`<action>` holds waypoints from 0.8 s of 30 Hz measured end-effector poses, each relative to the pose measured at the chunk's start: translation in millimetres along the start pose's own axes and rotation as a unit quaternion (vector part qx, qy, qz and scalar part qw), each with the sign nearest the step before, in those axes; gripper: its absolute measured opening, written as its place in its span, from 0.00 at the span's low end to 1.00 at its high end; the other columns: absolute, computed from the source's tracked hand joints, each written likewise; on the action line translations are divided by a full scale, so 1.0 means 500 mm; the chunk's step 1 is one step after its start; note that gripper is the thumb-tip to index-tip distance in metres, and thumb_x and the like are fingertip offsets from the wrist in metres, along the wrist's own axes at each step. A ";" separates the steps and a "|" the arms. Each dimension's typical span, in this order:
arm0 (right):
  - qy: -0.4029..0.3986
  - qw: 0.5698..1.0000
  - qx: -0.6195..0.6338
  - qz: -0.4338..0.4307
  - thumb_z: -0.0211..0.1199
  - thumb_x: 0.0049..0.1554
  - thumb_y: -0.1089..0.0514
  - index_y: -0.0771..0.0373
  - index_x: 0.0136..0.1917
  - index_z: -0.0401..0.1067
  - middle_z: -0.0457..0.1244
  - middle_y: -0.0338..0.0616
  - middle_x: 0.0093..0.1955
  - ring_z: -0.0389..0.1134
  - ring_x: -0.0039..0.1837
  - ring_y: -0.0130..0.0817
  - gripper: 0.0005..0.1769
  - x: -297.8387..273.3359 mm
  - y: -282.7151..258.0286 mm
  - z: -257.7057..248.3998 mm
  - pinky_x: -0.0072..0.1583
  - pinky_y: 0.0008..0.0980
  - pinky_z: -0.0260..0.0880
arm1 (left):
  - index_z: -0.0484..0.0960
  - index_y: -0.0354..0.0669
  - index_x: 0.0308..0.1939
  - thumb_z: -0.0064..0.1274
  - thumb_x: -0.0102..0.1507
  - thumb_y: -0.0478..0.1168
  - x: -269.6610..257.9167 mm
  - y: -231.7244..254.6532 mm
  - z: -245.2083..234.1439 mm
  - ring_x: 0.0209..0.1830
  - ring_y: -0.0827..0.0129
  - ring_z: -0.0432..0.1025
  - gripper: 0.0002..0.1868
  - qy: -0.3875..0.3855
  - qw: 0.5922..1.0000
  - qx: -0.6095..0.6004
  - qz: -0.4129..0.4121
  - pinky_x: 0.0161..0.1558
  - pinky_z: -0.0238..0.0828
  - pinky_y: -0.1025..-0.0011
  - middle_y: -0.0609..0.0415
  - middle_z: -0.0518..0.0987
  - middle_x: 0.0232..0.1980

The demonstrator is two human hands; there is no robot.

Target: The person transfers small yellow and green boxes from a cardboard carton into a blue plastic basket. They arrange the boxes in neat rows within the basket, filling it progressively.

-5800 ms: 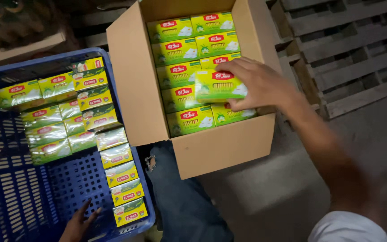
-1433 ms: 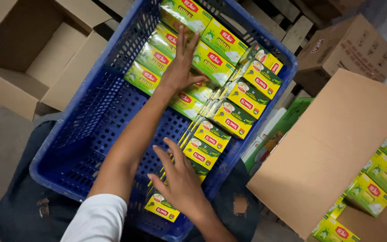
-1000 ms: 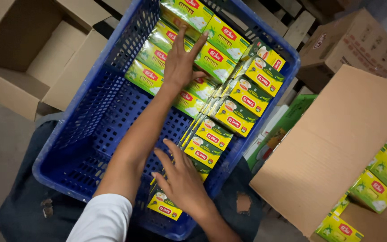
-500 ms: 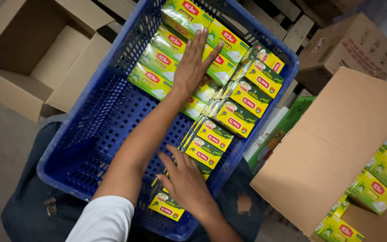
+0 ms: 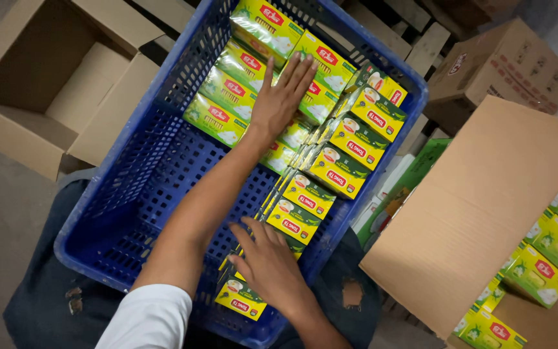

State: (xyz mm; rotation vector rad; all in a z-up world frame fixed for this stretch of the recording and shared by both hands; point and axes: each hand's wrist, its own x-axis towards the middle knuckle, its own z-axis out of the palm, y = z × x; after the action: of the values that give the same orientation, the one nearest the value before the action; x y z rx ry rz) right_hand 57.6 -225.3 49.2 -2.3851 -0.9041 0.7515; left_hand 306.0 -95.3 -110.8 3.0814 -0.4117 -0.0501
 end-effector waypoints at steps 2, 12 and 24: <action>-0.002 1.000 -0.008 0.005 0.66 0.65 0.48 0.59 0.77 0.68 0.62 0.56 0.75 0.64 0.72 0.57 0.30 0.000 0.007 0.007 0.68 0.56 0.64 | 0.31 0.49 0.91 0.54 0.74 0.22 0.003 0.001 0.008 0.94 0.55 0.33 0.55 0.012 1.000 -0.006 0.004 0.85 0.30 0.30 0.55 0.36 0.95; -0.011 1.000 -0.027 -0.003 0.66 0.65 0.45 0.59 0.77 0.67 0.63 0.54 0.71 0.65 0.70 0.56 0.32 -0.005 0.009 0.006 0.67 0.53 0.64 | 0.28 0.49 0.91 0.59 0.77 0.28 -0.012 -0.005 -0.028 0.95 0.52 0.33 0.56 -0.010 1.000 -0.025 0.009 0.85 0.33 0.30 0.51 0.32 0.95; 0.170 0.973 0.085 -0.134 0.53 0.74 0.55 0.63 0.72 0.73 0.69 0.54 0.62 0.72 0.67 0.58 0.18 -0.032 -0.015 -0.037 0.61 0.51 0.72 | 0.47 0.50 0.91 0.66 0.68 0.49 -0.342 0.054 -0.162 0.90 0.35 0.48 0.55 -0.086 0.945 -0.299 -0.101 0.80 0.48 0.21 0.30 0.39 0.92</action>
State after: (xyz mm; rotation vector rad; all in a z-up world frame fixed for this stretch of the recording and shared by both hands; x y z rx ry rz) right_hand 56.0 -236.0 72.7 -2.0980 -0.9455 0.2905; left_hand 136.9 -74.3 -24.2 2.5071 -0.0587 -0.3760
